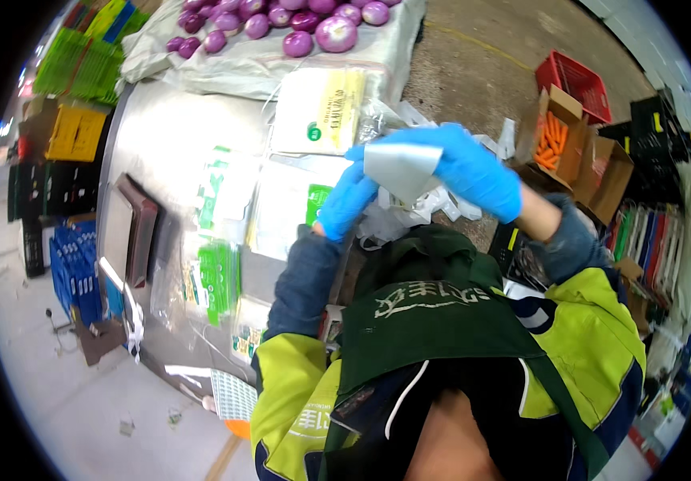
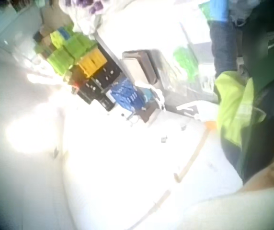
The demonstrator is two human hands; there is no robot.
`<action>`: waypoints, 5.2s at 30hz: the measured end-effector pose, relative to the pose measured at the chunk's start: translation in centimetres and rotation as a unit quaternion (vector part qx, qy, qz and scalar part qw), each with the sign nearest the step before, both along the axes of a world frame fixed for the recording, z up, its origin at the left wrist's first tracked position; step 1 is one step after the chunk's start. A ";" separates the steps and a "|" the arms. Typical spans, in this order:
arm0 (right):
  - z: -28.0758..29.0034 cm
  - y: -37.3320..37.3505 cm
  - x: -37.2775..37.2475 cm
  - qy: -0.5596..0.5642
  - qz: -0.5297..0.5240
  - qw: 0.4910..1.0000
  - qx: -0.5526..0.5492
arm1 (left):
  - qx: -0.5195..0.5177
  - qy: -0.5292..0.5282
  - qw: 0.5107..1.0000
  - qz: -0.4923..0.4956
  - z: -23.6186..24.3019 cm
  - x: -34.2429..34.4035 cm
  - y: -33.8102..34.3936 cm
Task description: The person peels adhesive labels from a roll and applies them to plastic bags laid out on a metal table.
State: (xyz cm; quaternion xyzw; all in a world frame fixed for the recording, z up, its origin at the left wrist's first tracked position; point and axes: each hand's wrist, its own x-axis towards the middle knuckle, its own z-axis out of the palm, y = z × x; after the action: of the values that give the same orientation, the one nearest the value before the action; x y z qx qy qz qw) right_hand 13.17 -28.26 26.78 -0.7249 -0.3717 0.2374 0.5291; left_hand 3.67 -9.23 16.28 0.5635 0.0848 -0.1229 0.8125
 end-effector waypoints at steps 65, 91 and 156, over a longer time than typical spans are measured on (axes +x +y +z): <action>1.8 -26.5 11.4 -0.052 -0.185 0.978 0.086 | 0.733 -0.376 0.527 0.208 27.0 16.0 -0.9; 1.6 -5.9 1.9 0.084 0.063 0.982 0.156 | 0.106 -0.076 0.978 0.163 -0.9 0.2 -9.7; -12.4 3.6 2.9 0.085 0.021 0.994 0.070 | 0.424 0.238 0.874 0.009 -8.0 0.0 16.3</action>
State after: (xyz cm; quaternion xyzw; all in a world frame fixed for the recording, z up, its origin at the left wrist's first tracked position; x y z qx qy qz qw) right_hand 16.09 -24.68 14.41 -0.6550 -0.3561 0.2829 0.6034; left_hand 3.66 7.11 8.33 0.8069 0.3242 -0.1983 0.4521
